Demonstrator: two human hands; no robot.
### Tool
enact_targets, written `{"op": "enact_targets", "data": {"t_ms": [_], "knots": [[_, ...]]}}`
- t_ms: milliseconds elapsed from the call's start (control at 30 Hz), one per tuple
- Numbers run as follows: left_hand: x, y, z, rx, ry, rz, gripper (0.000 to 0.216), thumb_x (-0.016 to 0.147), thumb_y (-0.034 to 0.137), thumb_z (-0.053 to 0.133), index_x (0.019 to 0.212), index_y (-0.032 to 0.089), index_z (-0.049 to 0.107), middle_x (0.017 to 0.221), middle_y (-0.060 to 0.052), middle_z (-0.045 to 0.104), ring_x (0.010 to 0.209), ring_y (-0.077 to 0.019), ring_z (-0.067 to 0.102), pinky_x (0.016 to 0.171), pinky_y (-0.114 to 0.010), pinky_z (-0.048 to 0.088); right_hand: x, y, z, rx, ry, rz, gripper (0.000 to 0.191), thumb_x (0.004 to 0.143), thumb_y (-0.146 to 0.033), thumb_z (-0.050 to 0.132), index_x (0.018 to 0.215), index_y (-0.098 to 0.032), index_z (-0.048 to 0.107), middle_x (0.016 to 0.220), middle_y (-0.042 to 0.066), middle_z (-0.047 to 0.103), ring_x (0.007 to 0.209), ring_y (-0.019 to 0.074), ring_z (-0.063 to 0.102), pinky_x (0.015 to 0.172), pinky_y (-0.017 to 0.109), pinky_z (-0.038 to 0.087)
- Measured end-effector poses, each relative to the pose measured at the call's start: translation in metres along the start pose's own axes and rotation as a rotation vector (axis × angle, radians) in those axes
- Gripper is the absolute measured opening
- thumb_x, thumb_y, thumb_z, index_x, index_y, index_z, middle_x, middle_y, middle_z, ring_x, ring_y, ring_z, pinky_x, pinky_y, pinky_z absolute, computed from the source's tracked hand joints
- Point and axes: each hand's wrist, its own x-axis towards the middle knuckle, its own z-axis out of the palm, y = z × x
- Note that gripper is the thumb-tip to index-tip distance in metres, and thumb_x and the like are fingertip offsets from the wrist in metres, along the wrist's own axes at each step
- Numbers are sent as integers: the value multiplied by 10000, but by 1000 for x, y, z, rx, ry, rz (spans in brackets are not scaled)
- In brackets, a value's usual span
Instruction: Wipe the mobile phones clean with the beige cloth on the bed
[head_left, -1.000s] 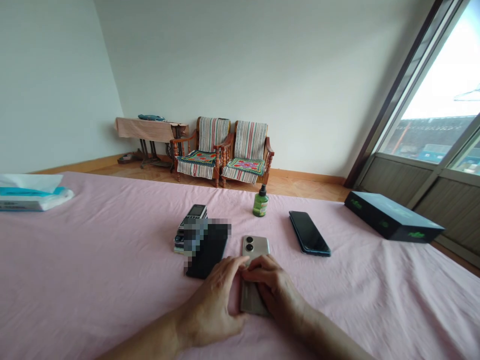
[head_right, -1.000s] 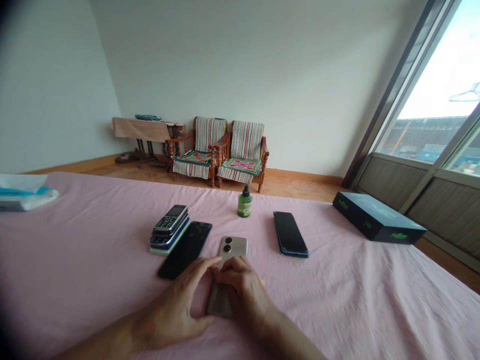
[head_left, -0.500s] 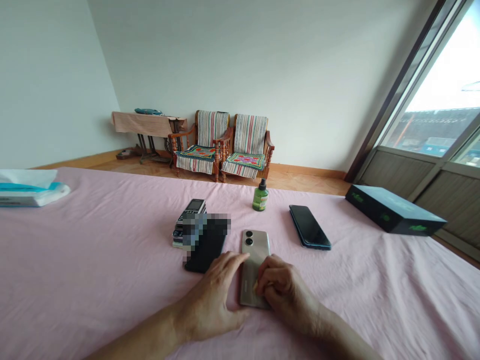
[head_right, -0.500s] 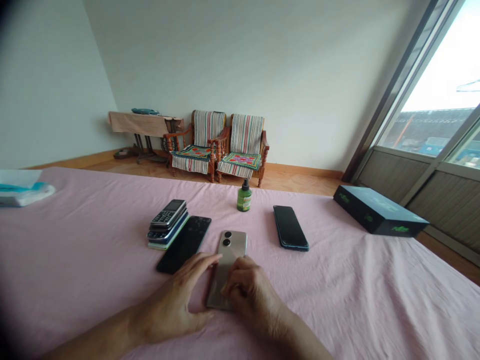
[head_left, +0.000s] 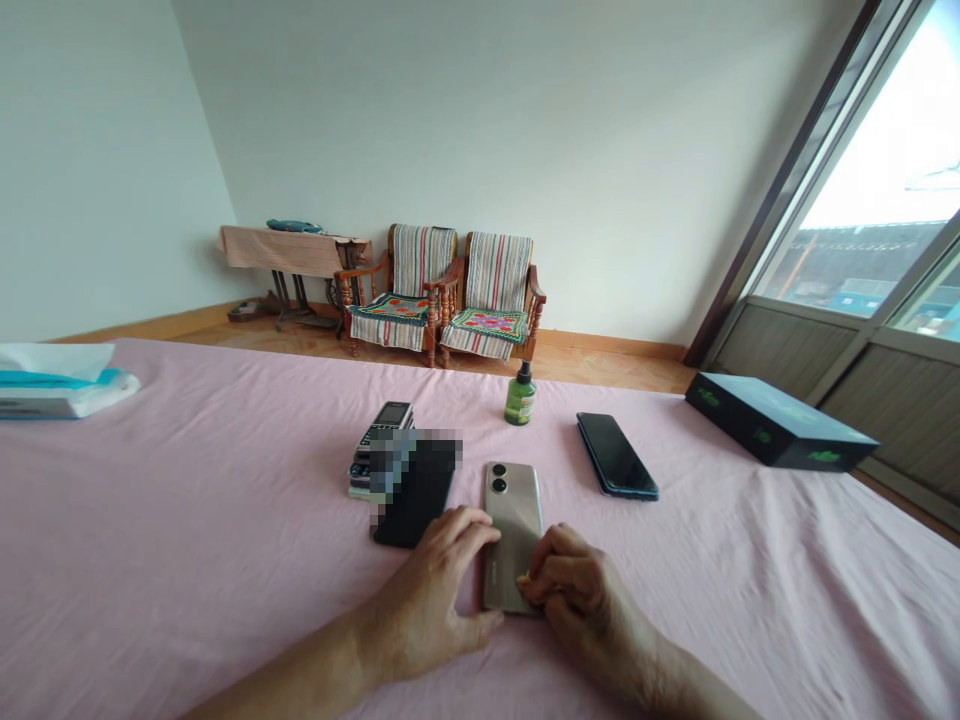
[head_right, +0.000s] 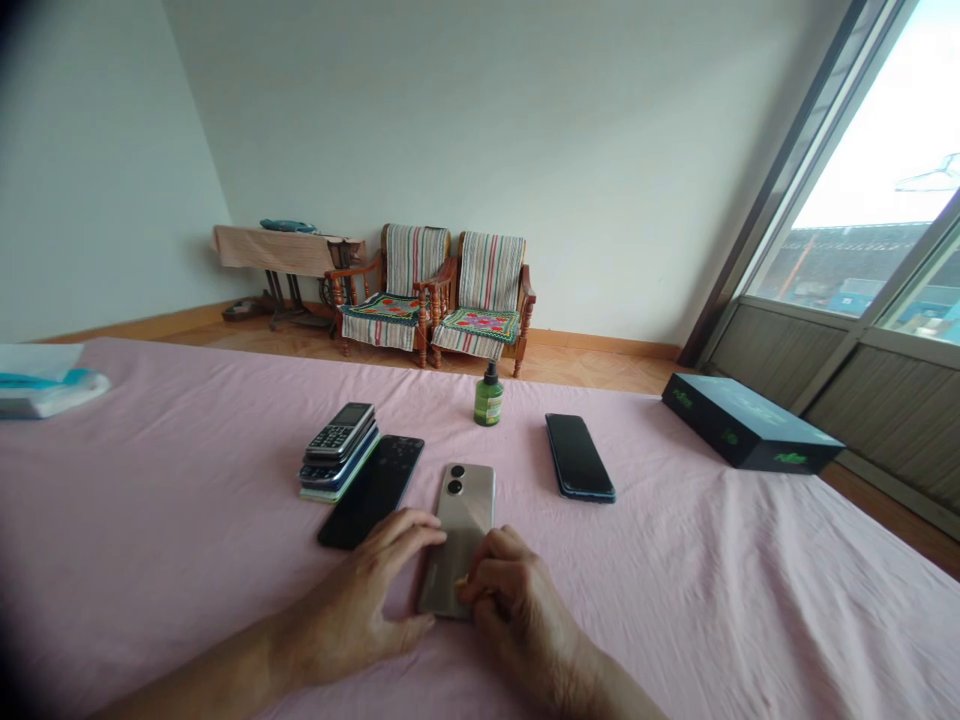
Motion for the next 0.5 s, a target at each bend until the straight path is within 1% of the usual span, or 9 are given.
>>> {"op": "enact_targets", "data": {"t_ms": [67, 167, 233, 333, 400, 500], "knots": [[0, 0, 1, 6, 8, -1, 538, 636, 163, 736, 1141, 206, 554, 1225, -79, 502, 1158, -268, 478, 1024, -411, 378, 7, 7, -1, -32, 12, -4, 356, 657, 39, 447, 704, -199, 707, 829, 27, 602, 758, 134, 585, 683, 237, 472], [1, 2, 1, 19, 7, -1, 519, 646, 156, 729, 1137, 197, 566, 1202, -78, 516, 1148, -262, 485, 1025, -406, 379, 34, 25, -6, -162, 61, -22, 436, 680, 45, 428, 846, -208, 742, 880, 47, 622, 840, 157, 590, 753, 269, 472], [1, 3, 0, 25, 0, -6, 530, 648, 150, 726, 1151, 192, 564, 1205, -81, 516, 1154, -259, 481, 1032, -401, 374, 57, 38, -9, -269, 119, -35, 423, 695, 44, 438, 843, -203, 749, 854, 49, 629, 821, 158, 588, 753, 273, 465], [0, 3, 0, 27, -8, -21, 540, 649, 155, 728, 1162, 182, 563, 1222, -90, 512, 1165, -263, 475, 1040, -404, 367, 84, 51, -12, -300, 158, -27, 382, 743, 27, 449, 825, -187, 755, 830, 59, 635, 791, 164, 585, 744, 283, 453], [0, 4, 0, 25, -12, -24, 542, 649, 157, 730, 1164, 179, 565, 1228, -91, 513, 1170, -266, 473, 1044, -406, 363, 91, 55, -11, -304, 167, -27, 348, 776, 1, 465, 824, -182, 757, 828, 65, 634, 793, 169, 582, 749, 289, 447], [1, 5, -1, 21, -9, -25, 540, 646, 155, 732, 1161, 179, 568, 1229, -92, 514, 1175, -271, 472, 1048, -412, 361, 85, 54, -9, -313, 173, -31, 335, 789, -8, 475, 830, -184, 757, 843, 69, 624, 813, 175, 574, 762, 295, 439]]}}
